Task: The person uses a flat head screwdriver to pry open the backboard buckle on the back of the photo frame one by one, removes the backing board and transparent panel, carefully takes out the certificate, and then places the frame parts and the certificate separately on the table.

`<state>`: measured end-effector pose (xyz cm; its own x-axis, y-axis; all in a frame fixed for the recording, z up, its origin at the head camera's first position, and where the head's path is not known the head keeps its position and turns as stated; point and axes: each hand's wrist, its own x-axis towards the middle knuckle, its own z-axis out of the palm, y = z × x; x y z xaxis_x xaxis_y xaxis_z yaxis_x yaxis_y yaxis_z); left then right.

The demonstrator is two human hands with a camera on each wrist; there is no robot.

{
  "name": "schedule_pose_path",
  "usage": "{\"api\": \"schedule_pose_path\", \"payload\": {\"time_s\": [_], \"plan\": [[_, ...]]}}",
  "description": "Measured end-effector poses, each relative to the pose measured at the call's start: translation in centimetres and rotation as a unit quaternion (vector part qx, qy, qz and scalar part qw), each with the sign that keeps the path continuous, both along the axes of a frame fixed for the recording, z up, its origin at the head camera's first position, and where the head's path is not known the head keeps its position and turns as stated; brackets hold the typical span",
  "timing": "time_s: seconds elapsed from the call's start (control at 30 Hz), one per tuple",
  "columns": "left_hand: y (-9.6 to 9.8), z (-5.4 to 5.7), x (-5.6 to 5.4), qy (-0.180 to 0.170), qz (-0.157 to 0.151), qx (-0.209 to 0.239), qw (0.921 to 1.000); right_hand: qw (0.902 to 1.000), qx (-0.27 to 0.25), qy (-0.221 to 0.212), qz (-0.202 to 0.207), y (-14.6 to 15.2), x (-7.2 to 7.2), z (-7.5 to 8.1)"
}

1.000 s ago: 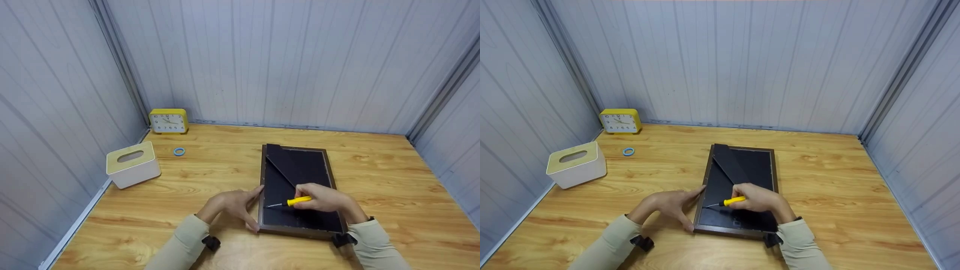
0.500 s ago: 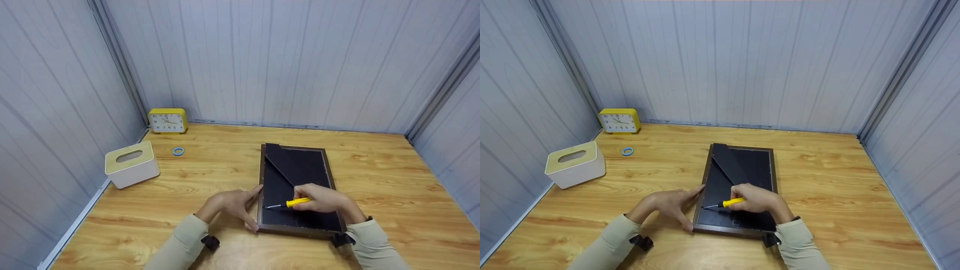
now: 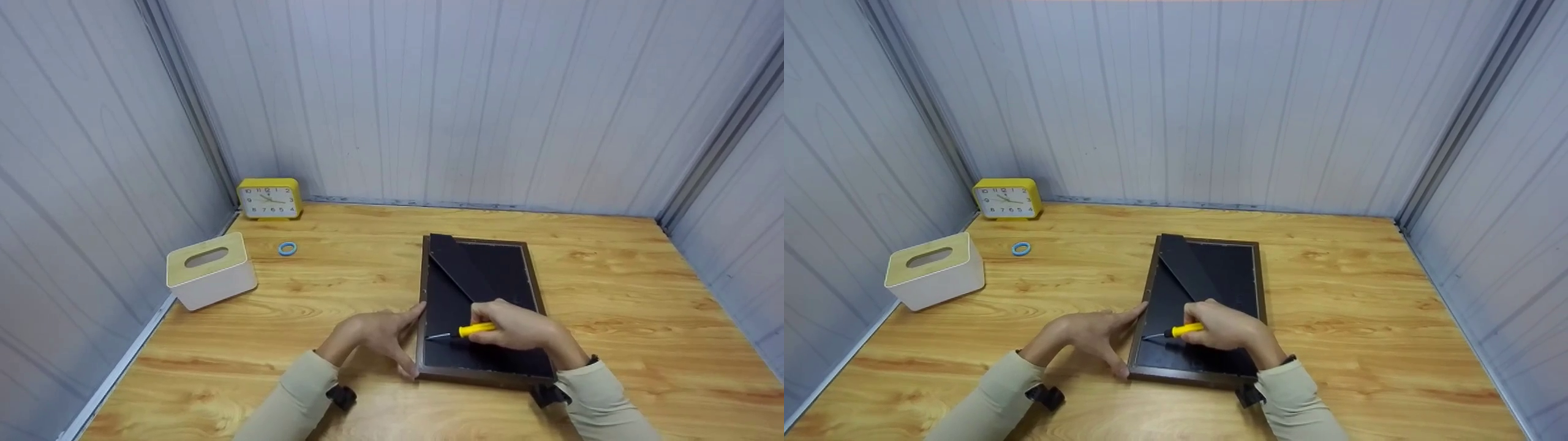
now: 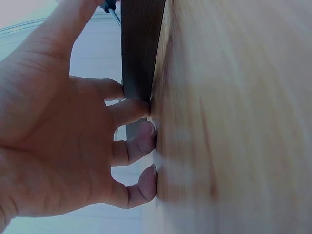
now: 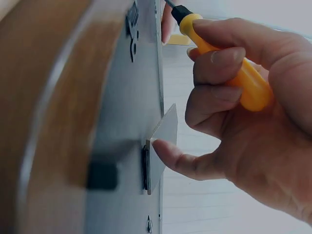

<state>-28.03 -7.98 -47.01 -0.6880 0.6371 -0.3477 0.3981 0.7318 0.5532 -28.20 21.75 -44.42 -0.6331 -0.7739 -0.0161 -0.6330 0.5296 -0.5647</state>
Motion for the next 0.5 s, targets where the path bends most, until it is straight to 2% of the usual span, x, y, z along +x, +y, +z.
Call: {"api": "schedule_pose_path", "payload": {"time_s": [0.13, 0.3, 0.4, 0.5], "plan": [[-0.1, 0.1, 0.0, -0.001, 0.009, -0.002, 1.0000, 0.9982, -0.056, 0.011, -0.018, -0.7, 0.0, 0.2], [0.1, 0.1, 0.0, -0.001, 0.011, -0.004, 0.9999, 0.9860, -0.156, -0.012, -0.058, -2.0, 0.6, 0.3], [0.1, 0.1, 0.0, -0.003, 0.010, -0.007, 0.9999, 0.9802, -0.174, -0.034, -0.088, -3.0, 1.3, 0.7], [0.0, 0.1, 0.1, -0.004, 0.012, -0.006, 0.9999, 0.9785, -0.166, -0.038, -0.116, -4.2, 1.8, 1.5]]}}
